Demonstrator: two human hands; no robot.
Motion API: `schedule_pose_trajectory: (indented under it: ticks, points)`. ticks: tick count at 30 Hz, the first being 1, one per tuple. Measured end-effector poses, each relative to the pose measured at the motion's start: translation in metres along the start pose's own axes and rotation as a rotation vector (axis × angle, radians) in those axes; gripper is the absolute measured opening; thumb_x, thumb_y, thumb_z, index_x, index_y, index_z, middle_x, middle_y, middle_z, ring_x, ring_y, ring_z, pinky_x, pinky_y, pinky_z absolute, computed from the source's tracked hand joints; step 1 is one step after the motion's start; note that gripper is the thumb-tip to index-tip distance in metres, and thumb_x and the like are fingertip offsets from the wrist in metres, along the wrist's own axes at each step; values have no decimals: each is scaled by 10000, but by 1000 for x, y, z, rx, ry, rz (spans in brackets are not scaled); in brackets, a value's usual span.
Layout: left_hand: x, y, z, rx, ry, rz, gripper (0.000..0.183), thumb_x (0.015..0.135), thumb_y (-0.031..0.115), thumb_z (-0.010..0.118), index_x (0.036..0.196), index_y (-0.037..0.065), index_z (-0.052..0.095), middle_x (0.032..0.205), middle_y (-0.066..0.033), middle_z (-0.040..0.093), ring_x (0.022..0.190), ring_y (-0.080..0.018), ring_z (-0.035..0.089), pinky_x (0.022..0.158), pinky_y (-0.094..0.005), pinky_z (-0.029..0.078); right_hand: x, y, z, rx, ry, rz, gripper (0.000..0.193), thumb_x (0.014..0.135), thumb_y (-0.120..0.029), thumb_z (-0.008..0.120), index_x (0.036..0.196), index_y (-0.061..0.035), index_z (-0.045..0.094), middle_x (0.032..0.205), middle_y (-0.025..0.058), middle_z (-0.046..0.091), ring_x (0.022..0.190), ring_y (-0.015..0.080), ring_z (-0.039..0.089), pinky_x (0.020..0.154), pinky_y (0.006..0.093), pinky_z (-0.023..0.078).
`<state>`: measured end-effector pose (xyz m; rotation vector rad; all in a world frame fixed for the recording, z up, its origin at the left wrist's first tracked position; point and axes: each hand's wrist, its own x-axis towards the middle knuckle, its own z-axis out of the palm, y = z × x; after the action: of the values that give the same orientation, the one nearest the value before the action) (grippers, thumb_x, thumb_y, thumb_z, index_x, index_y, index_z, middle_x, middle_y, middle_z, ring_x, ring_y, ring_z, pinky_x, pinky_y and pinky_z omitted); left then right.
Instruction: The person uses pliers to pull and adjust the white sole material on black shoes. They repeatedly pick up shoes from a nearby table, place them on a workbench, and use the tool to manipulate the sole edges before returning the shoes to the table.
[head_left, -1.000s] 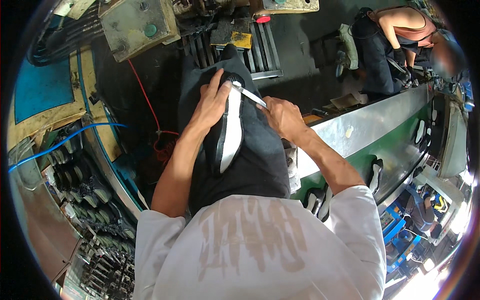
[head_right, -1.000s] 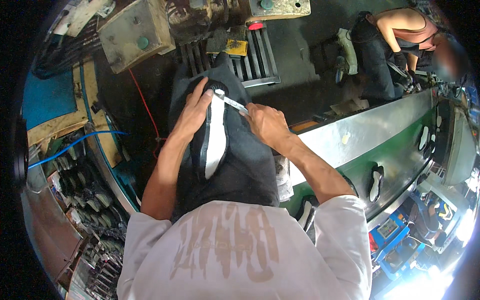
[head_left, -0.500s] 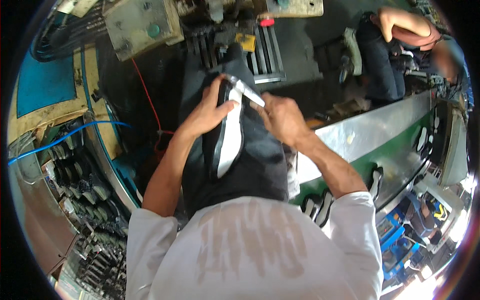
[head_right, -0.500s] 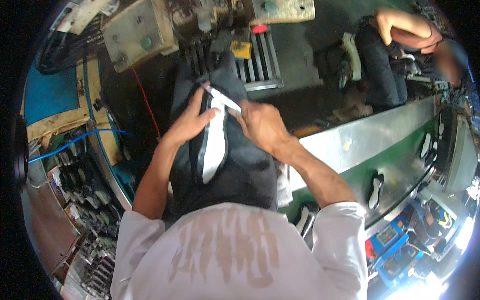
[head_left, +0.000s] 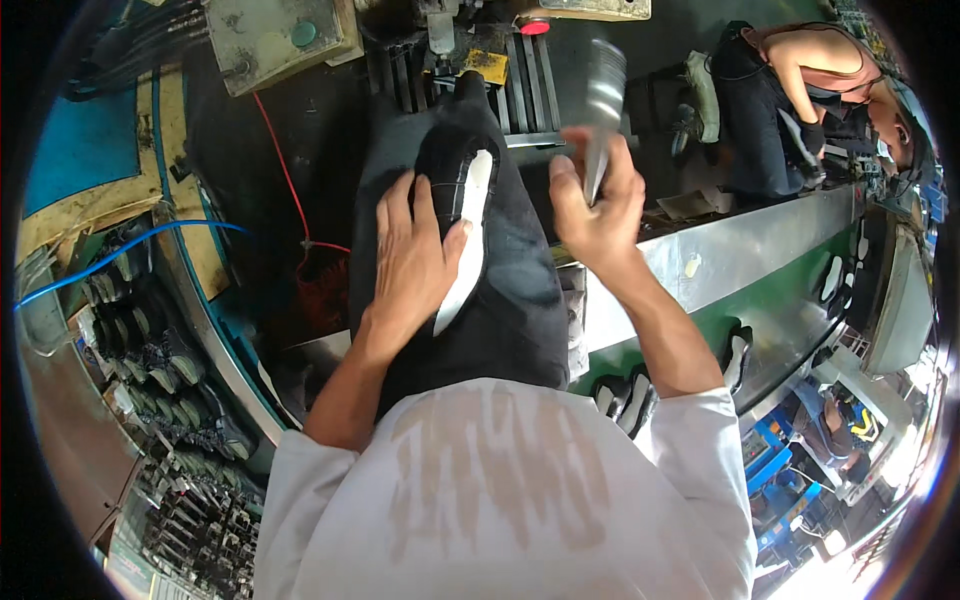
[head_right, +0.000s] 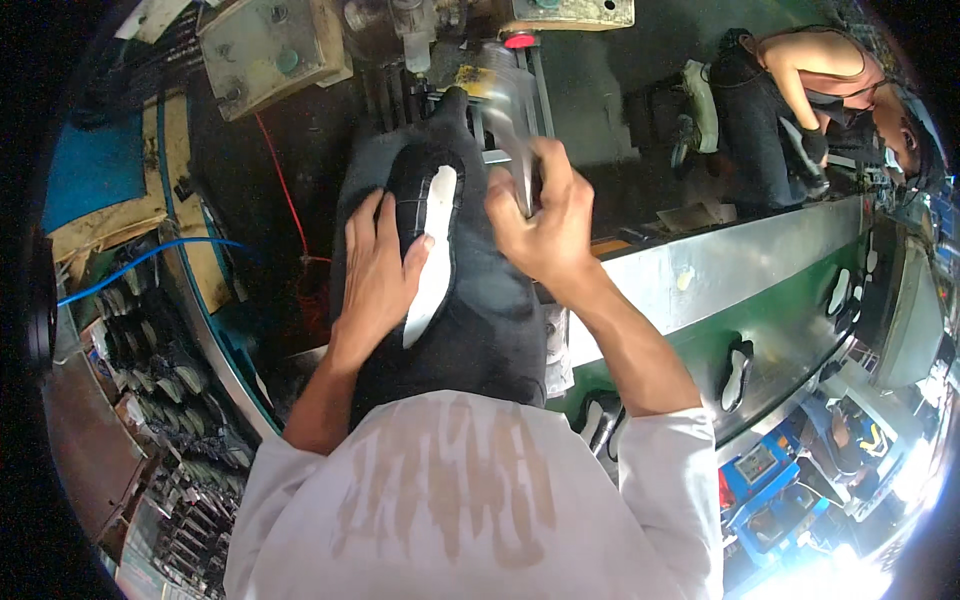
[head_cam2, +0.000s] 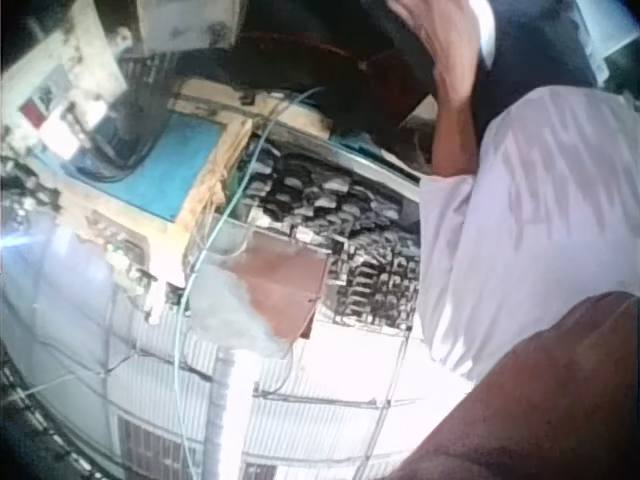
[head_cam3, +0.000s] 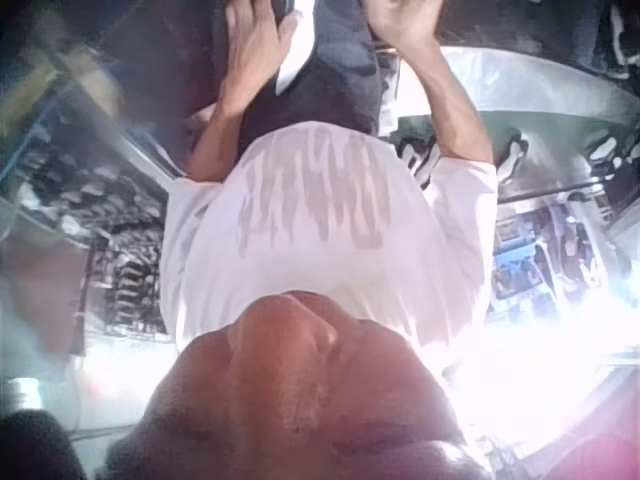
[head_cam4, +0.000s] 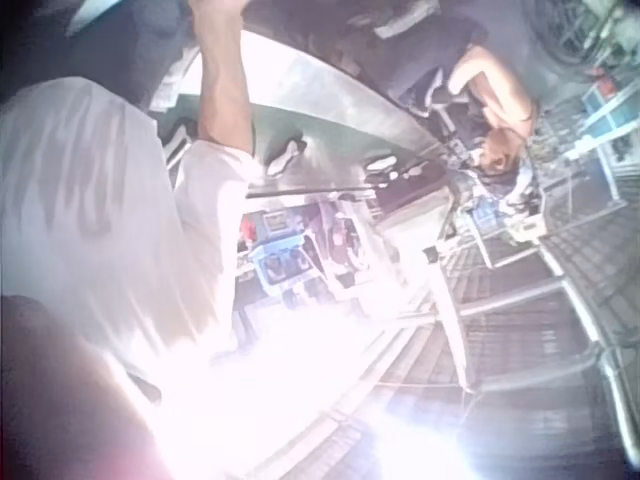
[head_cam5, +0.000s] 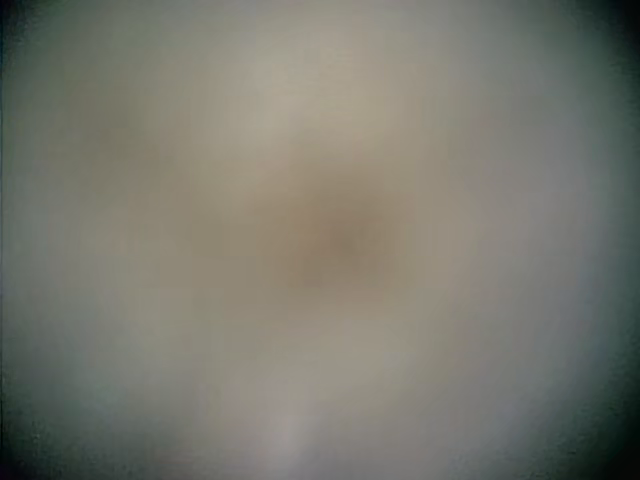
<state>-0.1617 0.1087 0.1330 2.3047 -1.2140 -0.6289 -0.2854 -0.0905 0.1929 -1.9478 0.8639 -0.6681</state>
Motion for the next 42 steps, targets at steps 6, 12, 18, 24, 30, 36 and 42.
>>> schedule_pose_trajectory:
  ticks: [6, 12, 18, 24, 30, 36, 42]
  points:
    - [-30, 19, -38, -217, -359, -401, 857, 1055, 371, 676, 1708, 21, 245, 1574, -439, 433, 1327, -612, 576, 1136, -561, 476, 19, 51, 7, -723, -443, -113, 163, 841, -97, 702, 937, -17, 597, 880, 232, 750, 780, 471, 743, 736, 543, 615]
    - [-41, -1, -2, -778, -160, -283, 1039, 999, 209, 765, 1748, 63, 60, 1680, -361, 384, 1549, -463, 439, 1255, -458, 371, 12, 41, 28, -423, -195, -153, 246, 850, -116, 737, 1051, -2, 652, 843, 258, 740, 735, 474, 739, 690, 539, 602]
    - [-47, -11, -7, -808, -200, -230, 999, 1010, 168, 761, 1757, 77, 104, 1758, -288, 269, 1616, -370, 317, 1286, -436, 329, 35, 17, 10, -532, -358, -174, 217, 829, -80, 742, 1002, -13, 631, 855, 247, 720, 827, 481, 727, 738, 512, 586]
    - [-39, -6, -23, -958, -225, -277, 977, 972, 135, 761, 1758, 92, 183, 1771, -233, 286, 1603, -311, 343, 1275, -407, 339, -23, 80, 25, -697, -527, 79, 260, 874, -81, 715, 1080, 28, 599, 940, 287, 739, 904, 522, 717, 788, 574, 587]
    - [-4, 22, -62, -871, -514, -107, 944, 887, 67, 748, 1730, 108, 324, 1710, -176, 414, 1515, -262, 465, 1251, -376, 356, -95, 72, -59, -134, -40, 406, 331, 1069, -276, 690, 1047, 54, 696, 813, 204, 724, 701, 300, 719, 684, 419, 567]
    - [51, 96, 5, -694, -911, 258, 957, 859, 191, 752, 1703, 5, 339, 1759, -201, 350, 1634, -271, 298, 1319, -385, 236, -230, 108, -129, 118, 344, 820, 593, 1144, -466, 521, 1042, 85, 717, 715, 87, 671, 565, 151, 643, 555, 329, 525]
    - [73, 152, 112, -435, -1335, 124, 915, 889, 162, 746, 1709, 44, 355, 1705, -203, 424, 1547, -268, 427, 1275, -353, 305, -277, 91, -184, -55, 492, 752, 594, 1174, -463, 442, 971, 11, 735, 712, 63, 708, 673, 162, 674, 661, 322, 503]
